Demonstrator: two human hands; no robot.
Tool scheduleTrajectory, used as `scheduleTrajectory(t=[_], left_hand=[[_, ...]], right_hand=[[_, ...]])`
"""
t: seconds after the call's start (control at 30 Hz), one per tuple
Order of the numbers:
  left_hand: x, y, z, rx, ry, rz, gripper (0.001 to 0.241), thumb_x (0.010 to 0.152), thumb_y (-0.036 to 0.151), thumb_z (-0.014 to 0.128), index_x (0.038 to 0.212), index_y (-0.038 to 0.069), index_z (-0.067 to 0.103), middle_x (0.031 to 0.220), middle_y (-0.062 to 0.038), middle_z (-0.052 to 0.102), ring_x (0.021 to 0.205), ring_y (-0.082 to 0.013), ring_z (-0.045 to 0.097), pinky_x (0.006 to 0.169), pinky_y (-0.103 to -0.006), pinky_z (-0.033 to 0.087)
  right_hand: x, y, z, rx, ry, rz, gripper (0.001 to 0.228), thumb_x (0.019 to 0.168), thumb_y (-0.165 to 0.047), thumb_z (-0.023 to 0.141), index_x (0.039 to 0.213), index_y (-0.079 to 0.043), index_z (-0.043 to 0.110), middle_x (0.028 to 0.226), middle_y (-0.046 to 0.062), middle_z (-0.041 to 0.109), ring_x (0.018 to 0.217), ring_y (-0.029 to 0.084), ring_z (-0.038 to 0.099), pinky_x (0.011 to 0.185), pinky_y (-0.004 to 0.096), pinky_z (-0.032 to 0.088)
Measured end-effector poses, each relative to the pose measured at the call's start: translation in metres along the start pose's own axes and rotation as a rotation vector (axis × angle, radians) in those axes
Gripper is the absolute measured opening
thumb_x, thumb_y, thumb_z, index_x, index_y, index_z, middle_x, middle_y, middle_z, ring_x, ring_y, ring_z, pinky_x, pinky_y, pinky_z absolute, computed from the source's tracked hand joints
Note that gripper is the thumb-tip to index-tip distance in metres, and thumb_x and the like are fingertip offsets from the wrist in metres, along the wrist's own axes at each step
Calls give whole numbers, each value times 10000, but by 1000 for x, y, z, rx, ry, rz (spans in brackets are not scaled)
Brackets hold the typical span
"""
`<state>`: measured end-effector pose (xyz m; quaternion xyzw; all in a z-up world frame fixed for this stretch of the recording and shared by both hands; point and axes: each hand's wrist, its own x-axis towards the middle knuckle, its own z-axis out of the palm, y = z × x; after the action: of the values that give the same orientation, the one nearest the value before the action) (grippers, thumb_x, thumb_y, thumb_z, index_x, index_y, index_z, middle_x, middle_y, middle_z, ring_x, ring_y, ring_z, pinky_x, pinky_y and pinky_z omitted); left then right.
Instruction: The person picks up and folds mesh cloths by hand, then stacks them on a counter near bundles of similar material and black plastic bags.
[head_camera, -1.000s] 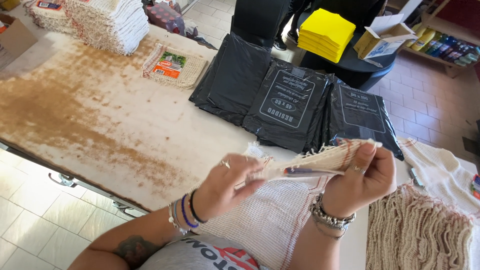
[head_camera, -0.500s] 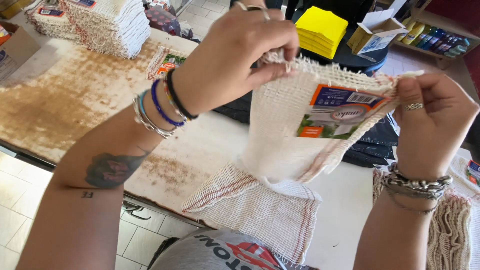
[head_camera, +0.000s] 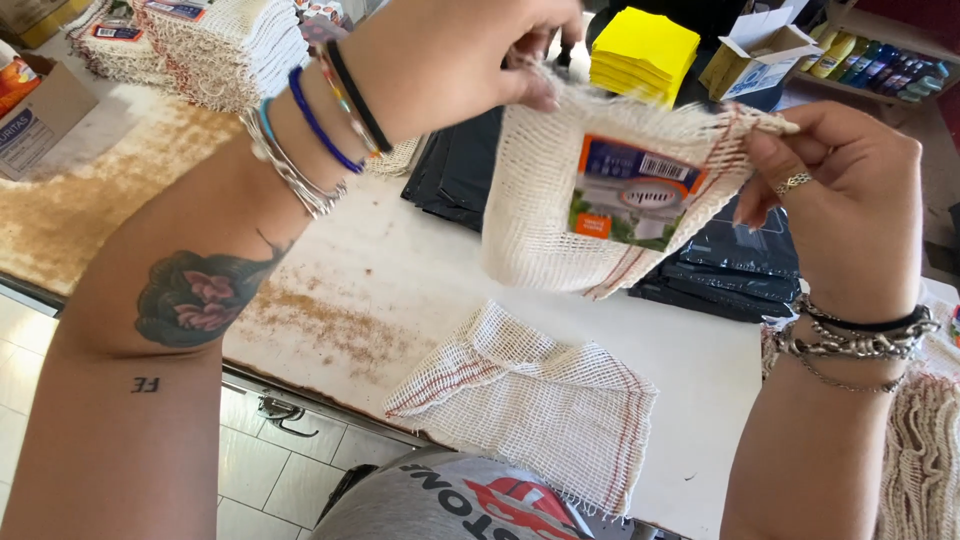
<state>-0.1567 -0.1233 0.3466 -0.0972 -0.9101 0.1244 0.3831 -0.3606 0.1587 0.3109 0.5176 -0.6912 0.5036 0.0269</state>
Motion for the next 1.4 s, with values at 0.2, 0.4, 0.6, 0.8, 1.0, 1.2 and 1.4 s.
scheduleTrajectory(t=[0.2,0.4,0.6,0.8,1.0,1.2,1.4], left_hand=[[-2,9,-7,-103,-47,-77,347,1056,389,847,990,67,734,797,-41,670,664,-214,612,531,-370,401],[2,22,8,-233,-226,-128,424,947,447,878,804,79,723,742,-62,617,639,-202,557,580,-382,428],[17,91,61,-510,-265,-253,826,894,726,483,1331,28,548,1213,-187,668,1087,-310,655,870,-439,536],[37,117,94,-921,30,-239,449,957,567,415,901,158,593,666,10,598,593,-126,565,539,-324,350],[37,114,78,-662,61,-86,211,1061,316,473,1105,114,514,764,-21,683,615,-179,662,518,-307,472],[36,104,52,-348,-55,25,49,1034,174,594,1027,139,560,611,-3,607,455,-180,554,396,-365,409],[26,80,24,-378,-15,91,67,1078,115,666,1060,56,638,734,-2,670,574,-86,636,519,-239,511]], right_hand=[[-2,-6,4,-50,-9,27,80,1220,52,624,1142,67,620,758,118,606,577,157,562,550,253,469],[-3,-3,11,2,-8,59,71,1225,11,619,1169,54,613,812,112,630,596,145,539,547,252,471],[-5,-18,17,-80,-54,47,60,1143,-14,703,1144,31,663,917,71,680,685,98,548,580,226,447],[-17,-14,14,-28,-32,-42,109,1110,9,690,1189,63,637,1010,135,708,903,142,661,788,240,527],[-62,20,28,71,6,79,375,1010,-94,689,1304,-4,474,990,91,646,860,162,634,763,269,535],[-106,62,75,-61,-33,201,259,858,-151,755,1048,-74,598,970,35,691,876,143,619,732,296,487],[-125,83,83,-3,-102,309,77,929,-135,693,992,-111,657,928,-27,668,938,123,629,858,298,477]])
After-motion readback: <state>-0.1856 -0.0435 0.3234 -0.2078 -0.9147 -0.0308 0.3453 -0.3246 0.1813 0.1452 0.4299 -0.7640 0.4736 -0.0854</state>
